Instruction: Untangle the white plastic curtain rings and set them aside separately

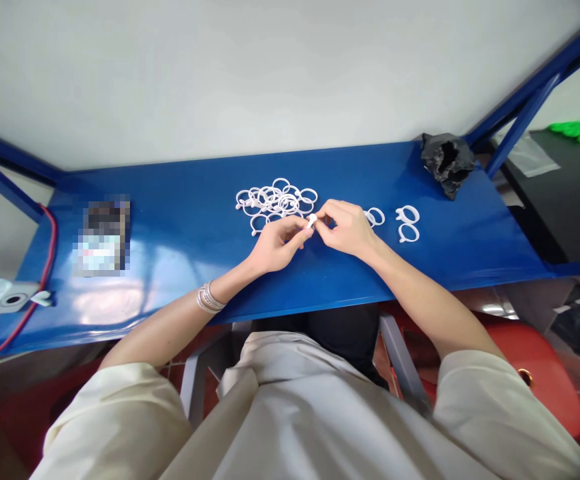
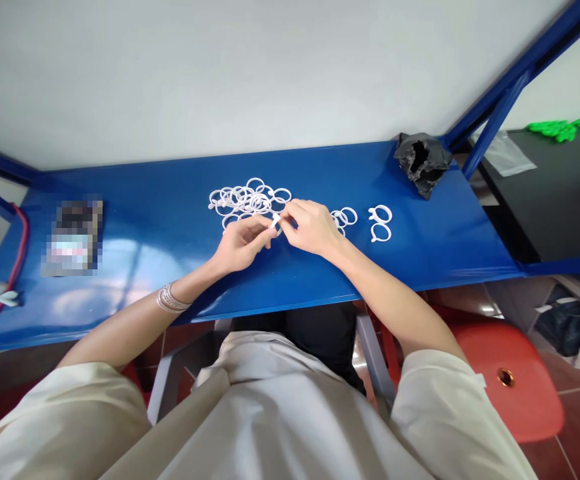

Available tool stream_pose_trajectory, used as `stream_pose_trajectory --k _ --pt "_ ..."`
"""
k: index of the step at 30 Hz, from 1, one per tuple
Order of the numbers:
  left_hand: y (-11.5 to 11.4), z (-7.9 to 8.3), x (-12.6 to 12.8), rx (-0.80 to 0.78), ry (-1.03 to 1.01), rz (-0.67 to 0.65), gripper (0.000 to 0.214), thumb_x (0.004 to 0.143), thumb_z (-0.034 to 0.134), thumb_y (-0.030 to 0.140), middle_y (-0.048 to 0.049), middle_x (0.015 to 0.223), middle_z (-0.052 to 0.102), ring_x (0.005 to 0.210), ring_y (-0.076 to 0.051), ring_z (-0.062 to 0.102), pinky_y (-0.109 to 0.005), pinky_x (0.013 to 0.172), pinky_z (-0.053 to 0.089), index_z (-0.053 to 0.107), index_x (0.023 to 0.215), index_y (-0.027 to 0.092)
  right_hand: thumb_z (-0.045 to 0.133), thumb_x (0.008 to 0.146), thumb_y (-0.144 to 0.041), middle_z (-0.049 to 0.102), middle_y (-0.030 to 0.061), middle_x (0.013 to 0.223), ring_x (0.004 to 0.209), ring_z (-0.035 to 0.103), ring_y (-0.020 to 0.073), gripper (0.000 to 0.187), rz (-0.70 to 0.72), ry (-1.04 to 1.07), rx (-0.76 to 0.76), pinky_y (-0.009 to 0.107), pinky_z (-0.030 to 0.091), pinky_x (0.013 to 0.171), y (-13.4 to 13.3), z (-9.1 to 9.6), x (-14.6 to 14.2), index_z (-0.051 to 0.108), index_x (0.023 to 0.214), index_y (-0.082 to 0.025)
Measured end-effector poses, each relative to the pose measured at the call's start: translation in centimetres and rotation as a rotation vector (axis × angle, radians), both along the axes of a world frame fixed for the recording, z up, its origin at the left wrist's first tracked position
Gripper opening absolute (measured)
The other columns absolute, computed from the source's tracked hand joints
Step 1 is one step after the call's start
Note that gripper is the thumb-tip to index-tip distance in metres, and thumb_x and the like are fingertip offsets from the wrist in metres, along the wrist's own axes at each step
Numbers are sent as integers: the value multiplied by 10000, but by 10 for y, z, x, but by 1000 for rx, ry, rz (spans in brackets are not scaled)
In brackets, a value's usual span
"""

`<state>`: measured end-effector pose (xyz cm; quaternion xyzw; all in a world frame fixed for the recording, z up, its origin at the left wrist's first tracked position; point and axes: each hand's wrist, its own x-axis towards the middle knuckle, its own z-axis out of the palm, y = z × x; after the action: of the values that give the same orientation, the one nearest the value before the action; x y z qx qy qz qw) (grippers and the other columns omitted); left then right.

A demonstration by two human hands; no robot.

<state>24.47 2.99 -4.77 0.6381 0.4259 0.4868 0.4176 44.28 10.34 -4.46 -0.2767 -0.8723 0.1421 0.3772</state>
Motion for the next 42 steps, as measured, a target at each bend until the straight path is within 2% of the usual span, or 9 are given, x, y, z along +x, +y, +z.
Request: stream_pose_trajectory --k 4,11,15,19,23,26,31,37,42 --pt "3 6 -1 -113 -155 -52 403 974 767 559 -21 640 679 505 -115 616 -249 501 514 742 835 182 619 932 -220 635 3 663 596 547 149 232 -122 22 -100 308 383 599 -7 3 -8 516 725 -230" --pt "0 8 0 -71 -198 -29 383 975 773 529 -56 779 754 631 -142 719 -280 613 641 776 818 180 695 993 -453 612 -14 586 522 500 128 437 -168 157 -384 310 406 585 1 6 -9 506 669 -230" --pt "-1 1 2 -92 -169 14 385 964 784 545 -58 759 759 631 -141 721 -275 632 643 796 859 175 735 956 -384 681 -6 669 571 561 133 298 -55 195 -327 309 468 617 3 3 -5 620 741 -213" --pt "1 -4 3 -44 -158 73 365 953 802 533 -57 786 758 623 -119 700 -248 602 628 802 858 180 687 974 -300 811 55 933 694 682 157 154 27 195 -260 311 551 658 0 1 -4 767 886 -203" --pt "2 -7 3 60 -164 137 333 935 829 506 -60 904 736 638 -100 685 -236 568 612 769 873 185 583 1047 -291 843 75 1048 804 757 188 232 90 174 -244 340 624 742 -6 4 -5 801 1030 -213" --pt "2 -8 2 54 -158 174 333 934 839 479 -38 876 704 659 -99 679 -236 606 609 686 899 186 521 1079 -283 838 79 1060 868 783 205 286 179 161 -321 362 659 807 -10 6 -6 784 1168 -211" --pt "1 -9 1 6 -186 151 366 936 829 502 -18 831 675 689 -117 677 -249 620 593 606 973 213 694 989 -314 793 118 1214 953 799 217 436 327 225 -436 367 696 828 -10 -2 -7 664 1409 -199" --pt "4 -9 -2 -8 -186 153 411 908 857 499 -41 918 731 697 -120 689 -245 606 584 598 1062 220 773 964 -401 739 77 1089 821 729 178 399 255 205 -390 344 674 716 -7 -3 -7 695 1306 -211" --pt "9 -10 -7 59 -139 197 350 1022 696 552 -51 947 739 622 -99 674 -241 569 577 650 1055 207 767 900 -325 674 14 918 690 612 136 308 233 129 -340 292 584 619 -5 5 -3 696 1180 -216"
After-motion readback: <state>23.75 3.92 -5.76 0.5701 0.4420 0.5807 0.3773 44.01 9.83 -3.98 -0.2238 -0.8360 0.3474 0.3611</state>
